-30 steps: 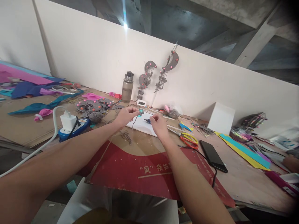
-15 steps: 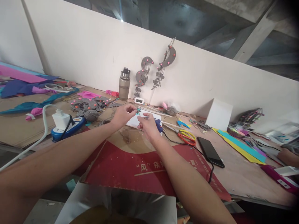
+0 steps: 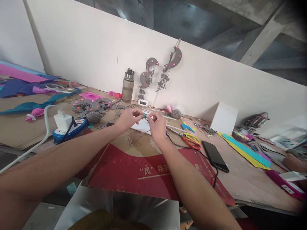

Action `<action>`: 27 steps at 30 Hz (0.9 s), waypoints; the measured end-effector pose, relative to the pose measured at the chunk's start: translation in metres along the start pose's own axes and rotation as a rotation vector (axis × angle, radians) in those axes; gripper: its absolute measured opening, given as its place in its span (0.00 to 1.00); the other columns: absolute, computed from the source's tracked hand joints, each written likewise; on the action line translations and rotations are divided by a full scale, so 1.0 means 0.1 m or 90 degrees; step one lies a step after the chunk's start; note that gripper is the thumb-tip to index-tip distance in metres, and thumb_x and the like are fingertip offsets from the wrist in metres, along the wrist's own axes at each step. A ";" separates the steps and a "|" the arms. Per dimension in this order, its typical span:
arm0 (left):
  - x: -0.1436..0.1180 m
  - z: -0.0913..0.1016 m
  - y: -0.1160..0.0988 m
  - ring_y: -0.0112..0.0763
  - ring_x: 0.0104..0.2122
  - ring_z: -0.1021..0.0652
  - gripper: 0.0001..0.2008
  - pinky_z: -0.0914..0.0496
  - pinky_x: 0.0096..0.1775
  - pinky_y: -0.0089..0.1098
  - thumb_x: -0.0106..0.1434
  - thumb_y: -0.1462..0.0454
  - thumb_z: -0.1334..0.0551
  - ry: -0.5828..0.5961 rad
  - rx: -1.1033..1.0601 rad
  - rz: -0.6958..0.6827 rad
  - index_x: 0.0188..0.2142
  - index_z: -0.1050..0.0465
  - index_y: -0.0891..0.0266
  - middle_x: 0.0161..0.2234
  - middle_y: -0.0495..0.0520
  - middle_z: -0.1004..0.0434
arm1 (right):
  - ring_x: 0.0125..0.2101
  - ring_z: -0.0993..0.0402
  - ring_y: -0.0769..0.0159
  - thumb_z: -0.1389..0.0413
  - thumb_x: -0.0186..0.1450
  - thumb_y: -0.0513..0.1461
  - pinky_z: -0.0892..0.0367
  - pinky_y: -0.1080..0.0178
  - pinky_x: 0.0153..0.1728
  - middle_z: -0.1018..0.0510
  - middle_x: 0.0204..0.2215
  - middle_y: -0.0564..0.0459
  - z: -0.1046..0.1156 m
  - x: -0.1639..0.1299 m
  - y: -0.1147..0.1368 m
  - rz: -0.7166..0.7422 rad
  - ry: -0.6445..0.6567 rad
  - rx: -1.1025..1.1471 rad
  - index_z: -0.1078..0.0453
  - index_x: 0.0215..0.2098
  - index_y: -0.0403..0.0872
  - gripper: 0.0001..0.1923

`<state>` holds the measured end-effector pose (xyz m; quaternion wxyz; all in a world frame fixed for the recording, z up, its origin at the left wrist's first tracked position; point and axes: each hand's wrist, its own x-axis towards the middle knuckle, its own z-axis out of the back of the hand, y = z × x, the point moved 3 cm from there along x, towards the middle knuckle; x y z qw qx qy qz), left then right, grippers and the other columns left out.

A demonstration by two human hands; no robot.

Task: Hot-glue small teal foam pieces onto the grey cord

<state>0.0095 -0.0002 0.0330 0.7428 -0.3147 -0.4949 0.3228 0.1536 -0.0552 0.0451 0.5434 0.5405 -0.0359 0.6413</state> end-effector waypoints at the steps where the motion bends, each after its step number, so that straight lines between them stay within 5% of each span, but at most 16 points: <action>1: 0.00 -0.01 0.01 0.24 0.20 0.27 0.09 0.33 0.26 0.27 0.57 0.60 0.40 0.004 0.004 -0.004 0.32 0.27 0.64 0.27 0.50 0.25 | 0.27 0.40 0.69 0.46 0.61 0.39 0.44 0.66 0.32 0.35 0.25 0.57 0.00 0.00 0.00 0.016 -0.002 -0.008 0.32 0.29 0.47 0.05; 27: -0.03 -0.07 0.00 0.21 0.16 0.33 0.11 0.42 0.20 0.24 0.54 0.57 0.36 0.099 -0.054 0.071 0.31 0.26 0.65 0.18 0.48 0.29 | 0.34 0.34 0.65 0.49 0.64 0.40 0.42 0.64 0.37 0.27 0.32 0.52 0.01 0.00 0.01 0.067 0.027 -0.158 0.32 0.32 0.47 0.07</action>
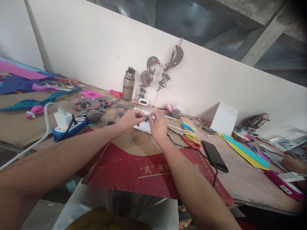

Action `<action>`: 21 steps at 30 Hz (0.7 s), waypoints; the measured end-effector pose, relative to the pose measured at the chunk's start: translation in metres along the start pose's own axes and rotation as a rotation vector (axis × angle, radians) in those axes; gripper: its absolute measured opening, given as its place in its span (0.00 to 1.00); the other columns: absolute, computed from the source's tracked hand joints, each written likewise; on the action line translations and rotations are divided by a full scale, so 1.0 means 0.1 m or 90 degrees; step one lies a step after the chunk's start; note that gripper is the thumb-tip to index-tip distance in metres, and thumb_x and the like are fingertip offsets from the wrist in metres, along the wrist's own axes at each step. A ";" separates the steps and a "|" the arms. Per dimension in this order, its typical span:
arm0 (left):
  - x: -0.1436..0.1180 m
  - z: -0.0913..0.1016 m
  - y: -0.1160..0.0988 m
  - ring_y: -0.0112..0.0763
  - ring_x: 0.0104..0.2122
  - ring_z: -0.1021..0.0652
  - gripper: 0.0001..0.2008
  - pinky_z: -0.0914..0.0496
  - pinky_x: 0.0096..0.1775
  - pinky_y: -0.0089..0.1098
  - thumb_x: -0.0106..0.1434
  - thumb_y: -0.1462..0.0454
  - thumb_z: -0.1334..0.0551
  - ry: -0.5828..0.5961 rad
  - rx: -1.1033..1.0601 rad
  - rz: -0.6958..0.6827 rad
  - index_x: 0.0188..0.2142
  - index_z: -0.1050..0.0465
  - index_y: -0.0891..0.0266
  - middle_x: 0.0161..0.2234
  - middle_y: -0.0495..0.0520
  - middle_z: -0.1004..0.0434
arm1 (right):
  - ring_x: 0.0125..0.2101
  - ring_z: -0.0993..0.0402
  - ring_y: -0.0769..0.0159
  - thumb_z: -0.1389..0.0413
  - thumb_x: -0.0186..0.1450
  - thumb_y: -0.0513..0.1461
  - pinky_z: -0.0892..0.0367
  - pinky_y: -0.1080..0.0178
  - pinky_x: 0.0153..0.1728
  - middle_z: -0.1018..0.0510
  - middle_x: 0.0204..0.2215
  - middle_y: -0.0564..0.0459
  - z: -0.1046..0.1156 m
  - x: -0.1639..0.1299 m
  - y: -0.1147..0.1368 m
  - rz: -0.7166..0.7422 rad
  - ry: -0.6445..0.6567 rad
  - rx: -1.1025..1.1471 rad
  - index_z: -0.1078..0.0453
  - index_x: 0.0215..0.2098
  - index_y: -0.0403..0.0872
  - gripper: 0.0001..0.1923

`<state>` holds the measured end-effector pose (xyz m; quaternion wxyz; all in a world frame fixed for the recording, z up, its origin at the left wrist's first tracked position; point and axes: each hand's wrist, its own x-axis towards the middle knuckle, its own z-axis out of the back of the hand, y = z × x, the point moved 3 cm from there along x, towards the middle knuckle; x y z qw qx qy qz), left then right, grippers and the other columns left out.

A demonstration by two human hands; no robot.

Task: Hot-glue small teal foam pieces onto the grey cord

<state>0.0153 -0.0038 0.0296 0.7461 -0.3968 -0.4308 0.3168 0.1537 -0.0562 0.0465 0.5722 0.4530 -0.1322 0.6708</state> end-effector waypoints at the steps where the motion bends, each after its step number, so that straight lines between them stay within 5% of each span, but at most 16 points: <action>1: 0.00 0.00 0.01 0.21 0.16 0.33 0.12 0.43 0.20 0.24 0.54 0.57 0.36 -0.004 0.007 -0.002 0.31 0.26 0.65 0.18 0.48 0.29 | 0.34 0.34 0.65 0.49 0.64 0.40 0.42 0.64 0.37 0.27 0.32 0.53 0.00 0.00 0.00 0.000 0.001 -0.001 0.32 0.31 0.47 0.07; 10: -0.03 -0.04 -0.02 0.23 0.20 0.30 0.11 0.36 0.23 0.25 0.53 0.58 0.36 -0.009 -0.041 -0.031 0.29 0.29 0.64 0.22 0.49 0.28 | 0.33 0.34 0.64 0.49 0.64 0.40 0.43 0.64 0.35 0.27 0.30 0.53 0.00 0.00 0.01 0.001 0.007 0.020 0.33 0.30 0.48 0.07; 21: -0.05 -0.03 -0.10 0.22 0.17 0.33 0.03 0.40 0.21 0.25 0.52 0.65 0.40 -0.059 0.022 -0.002 0.26 0.30 0.64 0.17 0.46 0.33 | 0.32 0.35 0.65 0.48 0.64 0.40 0.43 0.64 0.34 0.27 0.29 0.53 0.00 -0.01 0.03 -0.001 0.019 0.038 0.32 0.29 0.47 0.07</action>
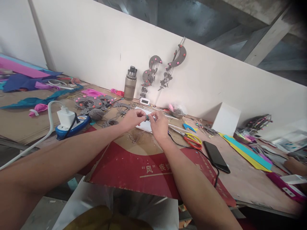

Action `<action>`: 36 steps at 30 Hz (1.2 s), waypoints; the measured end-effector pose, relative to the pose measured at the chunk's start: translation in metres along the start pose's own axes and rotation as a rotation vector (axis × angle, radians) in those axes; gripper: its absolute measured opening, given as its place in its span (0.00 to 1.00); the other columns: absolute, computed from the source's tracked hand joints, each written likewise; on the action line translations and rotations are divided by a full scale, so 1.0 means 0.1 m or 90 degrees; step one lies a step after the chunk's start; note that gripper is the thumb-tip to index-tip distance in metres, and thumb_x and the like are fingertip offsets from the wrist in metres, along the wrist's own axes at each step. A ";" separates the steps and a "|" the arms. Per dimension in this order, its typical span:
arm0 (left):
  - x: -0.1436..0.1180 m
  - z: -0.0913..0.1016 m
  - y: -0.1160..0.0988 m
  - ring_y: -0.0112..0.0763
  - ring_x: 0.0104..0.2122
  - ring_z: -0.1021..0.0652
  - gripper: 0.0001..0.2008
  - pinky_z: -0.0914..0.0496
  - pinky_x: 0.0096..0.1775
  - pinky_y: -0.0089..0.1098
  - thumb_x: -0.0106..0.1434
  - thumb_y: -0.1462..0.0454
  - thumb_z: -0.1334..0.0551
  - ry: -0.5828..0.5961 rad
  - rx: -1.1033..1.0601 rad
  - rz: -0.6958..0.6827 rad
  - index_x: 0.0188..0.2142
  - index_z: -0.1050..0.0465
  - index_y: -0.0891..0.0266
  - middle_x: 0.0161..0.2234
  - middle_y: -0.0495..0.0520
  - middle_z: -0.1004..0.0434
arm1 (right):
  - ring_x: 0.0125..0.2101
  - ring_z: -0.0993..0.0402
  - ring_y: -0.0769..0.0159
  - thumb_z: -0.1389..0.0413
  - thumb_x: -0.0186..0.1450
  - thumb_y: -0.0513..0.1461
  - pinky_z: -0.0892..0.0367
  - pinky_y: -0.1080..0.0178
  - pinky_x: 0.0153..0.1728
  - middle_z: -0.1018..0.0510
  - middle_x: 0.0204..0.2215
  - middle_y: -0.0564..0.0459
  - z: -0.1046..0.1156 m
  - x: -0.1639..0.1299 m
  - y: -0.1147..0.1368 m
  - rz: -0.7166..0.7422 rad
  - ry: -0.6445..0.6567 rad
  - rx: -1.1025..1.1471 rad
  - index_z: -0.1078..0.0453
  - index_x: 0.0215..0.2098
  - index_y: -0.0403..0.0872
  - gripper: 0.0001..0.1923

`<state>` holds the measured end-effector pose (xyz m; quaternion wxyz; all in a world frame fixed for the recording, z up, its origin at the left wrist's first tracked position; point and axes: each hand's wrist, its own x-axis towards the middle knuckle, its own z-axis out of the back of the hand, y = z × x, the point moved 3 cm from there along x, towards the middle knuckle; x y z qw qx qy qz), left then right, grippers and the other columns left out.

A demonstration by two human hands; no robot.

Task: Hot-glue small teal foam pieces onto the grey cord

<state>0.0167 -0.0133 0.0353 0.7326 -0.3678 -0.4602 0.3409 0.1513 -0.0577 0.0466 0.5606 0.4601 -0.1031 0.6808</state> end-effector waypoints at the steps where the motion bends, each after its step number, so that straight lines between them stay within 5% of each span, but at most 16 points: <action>1: 0.00 0.01 0.00 0.22 0.16 0.34 0.03 0.40 0.21 0.25 0.52 0.66 0.41 -0.003 0.005 -0.002 0.26 0.30 0.64 0.17 0.46 0.33 | 0.32 0.35 0.65 0.48 0.64 0.41 0.43 0.64 0.34 0.28 0.29 0.53 0.00 0.00 0.00 0.001 0.002 0.007 0.32 0.29 0.47 0.07; 17: 0.03 0.04 0.10 0.21 0.18 0.34 0.07 0.40 0.22 0.24 0.53 0.61 0.41 0.009 0.044 -0.018 0.28 0.31 0.63 0.19 0.45 0.35 | 0.31 0.32 0.66 0.46 0.63 0.41 0.41 0.65 0.35 0.24 0.31 0.53 -0.01 0.02 -0.01 0.013 0.029 0.010 0.25 0.33 0.48 0.08; 25: 0.04 0.06 0.06 0.23 0.24 0.32 0.07 0.39 0.27 0.25 0.53 0.62 0.40 -0.013 0.124 -0.101 0.27 0.29 0.65 0.24 0.48 0.29 | 0.28 0.32 0.68 0.46 0.59 0.40 0.41 0.66 0.32 0.23 0.28 0.55 -0.03 0.03 -0.01 -0.082 0.056 0.004 0.25 0.30 0.48 0.08; 31: 0.05 0.07 0.05 0.23 0.20 0.32 0.11 0.39 0.24 0.25 0.55 0.59 0.40 0.125 -0.033 0.010 0.32 0.26 0.65 0.19 0.48 0.32 | 0.26 0.34 0.71 0.47 0.56 0.42 0.40 0.68 0.31 0.25 0.23 0.56 -0.06 0.07 -0.13 -0.184 0.115 0.115 0.26 0.28 0.46 0.10; 36: 0.08 0.02 0.14 0.24 0.22 0.30 0.08 0.35 0.25 0.27 0.55 0.63 0.41 0.154 -0.195 0.082 0.30 0.26 0.66 0.22 0.51 0.31 | 0.19 0.41 0.74 0.47 0.53 0.43 0.46 0.69 0.23 0.29 0.19 0.57 -0.10 0.08 -0.27 -0.259 0.167 0.200 0.26 0.29 0.44 0.12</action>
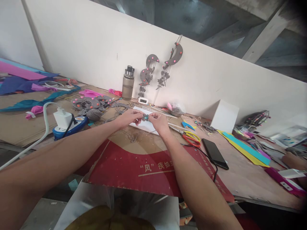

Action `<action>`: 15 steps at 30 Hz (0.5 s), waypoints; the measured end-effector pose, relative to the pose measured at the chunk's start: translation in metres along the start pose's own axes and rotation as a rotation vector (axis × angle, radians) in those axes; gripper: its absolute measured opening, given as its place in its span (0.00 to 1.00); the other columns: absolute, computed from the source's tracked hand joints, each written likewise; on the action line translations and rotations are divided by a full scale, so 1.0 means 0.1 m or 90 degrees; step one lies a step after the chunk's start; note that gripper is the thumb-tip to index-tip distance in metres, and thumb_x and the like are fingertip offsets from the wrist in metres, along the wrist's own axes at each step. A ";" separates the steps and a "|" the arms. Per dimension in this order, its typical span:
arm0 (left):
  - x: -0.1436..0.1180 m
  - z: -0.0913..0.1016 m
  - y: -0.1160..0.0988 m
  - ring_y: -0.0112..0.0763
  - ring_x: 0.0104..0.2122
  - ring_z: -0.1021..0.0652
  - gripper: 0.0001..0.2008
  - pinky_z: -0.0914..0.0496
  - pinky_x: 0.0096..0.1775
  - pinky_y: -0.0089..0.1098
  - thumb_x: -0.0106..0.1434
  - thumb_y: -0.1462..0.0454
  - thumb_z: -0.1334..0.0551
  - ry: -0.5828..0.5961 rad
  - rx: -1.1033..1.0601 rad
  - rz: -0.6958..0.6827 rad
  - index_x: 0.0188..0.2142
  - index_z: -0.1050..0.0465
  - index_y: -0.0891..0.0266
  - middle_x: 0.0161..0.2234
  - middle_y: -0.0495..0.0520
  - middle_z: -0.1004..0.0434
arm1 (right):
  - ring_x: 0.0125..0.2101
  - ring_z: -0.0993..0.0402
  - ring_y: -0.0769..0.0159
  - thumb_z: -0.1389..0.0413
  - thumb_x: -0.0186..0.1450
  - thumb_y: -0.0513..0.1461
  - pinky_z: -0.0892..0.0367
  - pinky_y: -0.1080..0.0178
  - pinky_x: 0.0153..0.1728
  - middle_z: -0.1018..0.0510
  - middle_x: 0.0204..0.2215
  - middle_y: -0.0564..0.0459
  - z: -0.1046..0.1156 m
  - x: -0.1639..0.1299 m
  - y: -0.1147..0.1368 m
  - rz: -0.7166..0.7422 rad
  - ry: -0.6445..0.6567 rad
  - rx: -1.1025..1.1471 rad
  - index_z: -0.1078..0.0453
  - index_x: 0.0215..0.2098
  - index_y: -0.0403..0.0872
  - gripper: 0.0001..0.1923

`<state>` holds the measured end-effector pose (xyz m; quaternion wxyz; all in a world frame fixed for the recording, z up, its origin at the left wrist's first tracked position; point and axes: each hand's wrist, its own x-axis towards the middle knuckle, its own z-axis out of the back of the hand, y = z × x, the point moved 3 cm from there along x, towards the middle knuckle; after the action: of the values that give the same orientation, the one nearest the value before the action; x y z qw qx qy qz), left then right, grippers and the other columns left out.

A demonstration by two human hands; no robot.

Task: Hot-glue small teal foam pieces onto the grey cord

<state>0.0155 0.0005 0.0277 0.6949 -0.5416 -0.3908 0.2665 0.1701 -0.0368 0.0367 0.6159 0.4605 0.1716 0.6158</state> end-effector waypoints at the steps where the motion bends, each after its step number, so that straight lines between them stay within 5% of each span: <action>1: 0.01 0.00 0.02 0.24 0.21 0.31 0.08 0.35 0.25 0.27 0.55 0.63 0.41 -0.003 -0.024 0.006 0.29 0.26 0.67 0.22 0.51 0.31 | 0.19 0.42 0.74 0.47 0.53 0.43 0.46 0.69 0.22 0.29 0.19 0.57 0.00 0.00 -0.01 -0.007 0.004 0.014 0.26 0.29 0.44 0.12; 15: 0.06 0.16 0.20 0.18 0.14 0.40 0.10 0.45 0.18 0.23 0.57 0.66 0.46 -0.189 -0.010 0.051 0.20 0.41 0.63 0.19 0.46 0.39 | 0.17 0.50 0.77 0.44 0.49 0.45 0.52 0.69 0.19 0.36 0.17 0.60 -0.03 -0.04 -0.01 -0.148 0.016 0.149 0.27 0.28 0.43 0.14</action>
<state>0.0065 0.0193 0.0116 0.6139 -0.5169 -0.4696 0.3681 0.1677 -0.0392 0.0333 0.6228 0.4986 0.3018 0.5220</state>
